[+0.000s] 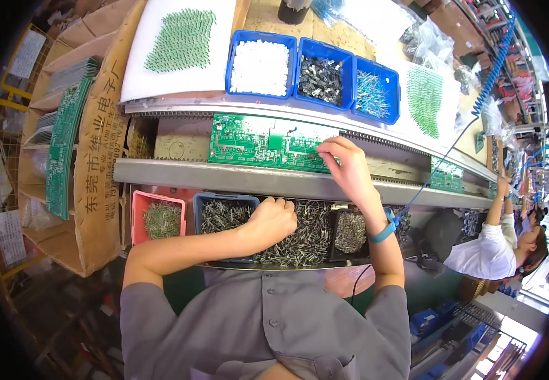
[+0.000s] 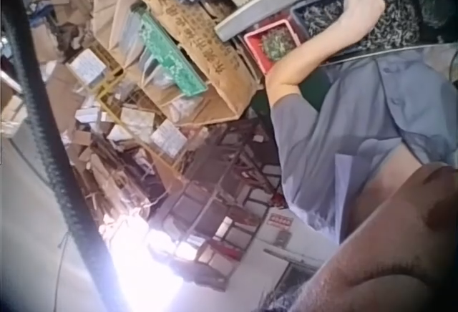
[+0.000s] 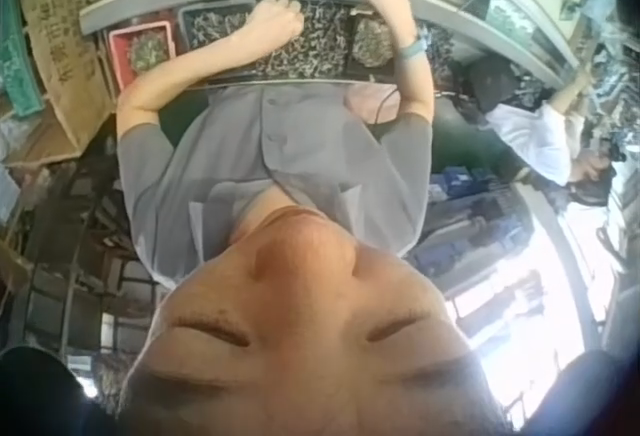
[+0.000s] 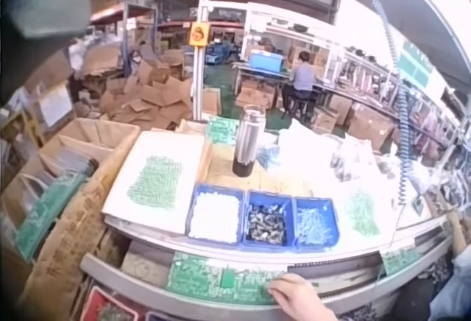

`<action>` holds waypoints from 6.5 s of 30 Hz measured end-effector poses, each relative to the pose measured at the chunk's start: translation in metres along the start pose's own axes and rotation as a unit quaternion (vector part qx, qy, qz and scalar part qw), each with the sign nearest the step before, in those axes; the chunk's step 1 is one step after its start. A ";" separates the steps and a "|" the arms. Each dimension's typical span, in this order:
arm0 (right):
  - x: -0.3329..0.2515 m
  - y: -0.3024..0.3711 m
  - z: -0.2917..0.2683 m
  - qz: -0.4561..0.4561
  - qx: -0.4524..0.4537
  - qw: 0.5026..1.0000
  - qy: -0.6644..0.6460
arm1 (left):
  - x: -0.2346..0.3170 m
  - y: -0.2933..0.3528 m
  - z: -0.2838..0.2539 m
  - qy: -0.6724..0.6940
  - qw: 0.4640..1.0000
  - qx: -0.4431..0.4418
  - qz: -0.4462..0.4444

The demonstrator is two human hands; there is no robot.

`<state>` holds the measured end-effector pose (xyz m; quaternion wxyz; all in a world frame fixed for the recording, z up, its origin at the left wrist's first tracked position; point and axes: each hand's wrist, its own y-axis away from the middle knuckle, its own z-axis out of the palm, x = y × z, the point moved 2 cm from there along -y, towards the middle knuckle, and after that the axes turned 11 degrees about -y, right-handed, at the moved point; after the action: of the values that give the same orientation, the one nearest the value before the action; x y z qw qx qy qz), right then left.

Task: The person assembles electronic components onto a printed circuit board by hand, taking components from bins and placing them onto the board on a conveyor belt.

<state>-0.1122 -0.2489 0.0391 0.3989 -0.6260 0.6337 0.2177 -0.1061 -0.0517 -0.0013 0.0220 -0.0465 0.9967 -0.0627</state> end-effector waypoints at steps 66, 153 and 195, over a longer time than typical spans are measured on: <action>-0.043 0.079 0.042 0.001 -0.166 0.968 0.189 | -0.156 0.024 -0.013 0.085 0.961 0.160 -0.207; -0.034 0.085 0.042 0.015 -0.245 0.939 0.243 | -0.133 0.018 -0.027 0.256 0.931 0.141 -0.219; -0.002 -0.011 0.010 -0.070 -0.010 0.997 0.041 | -0.136 -0.002 -0.022 0.048 0.973 0.125 -0.186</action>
<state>-0.0993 -0.2415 0.0373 0.3809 -0.6812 0.6018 0.1695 0.0283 -0.0380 0.0255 -0.0322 -0.2252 0.9546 -0.1922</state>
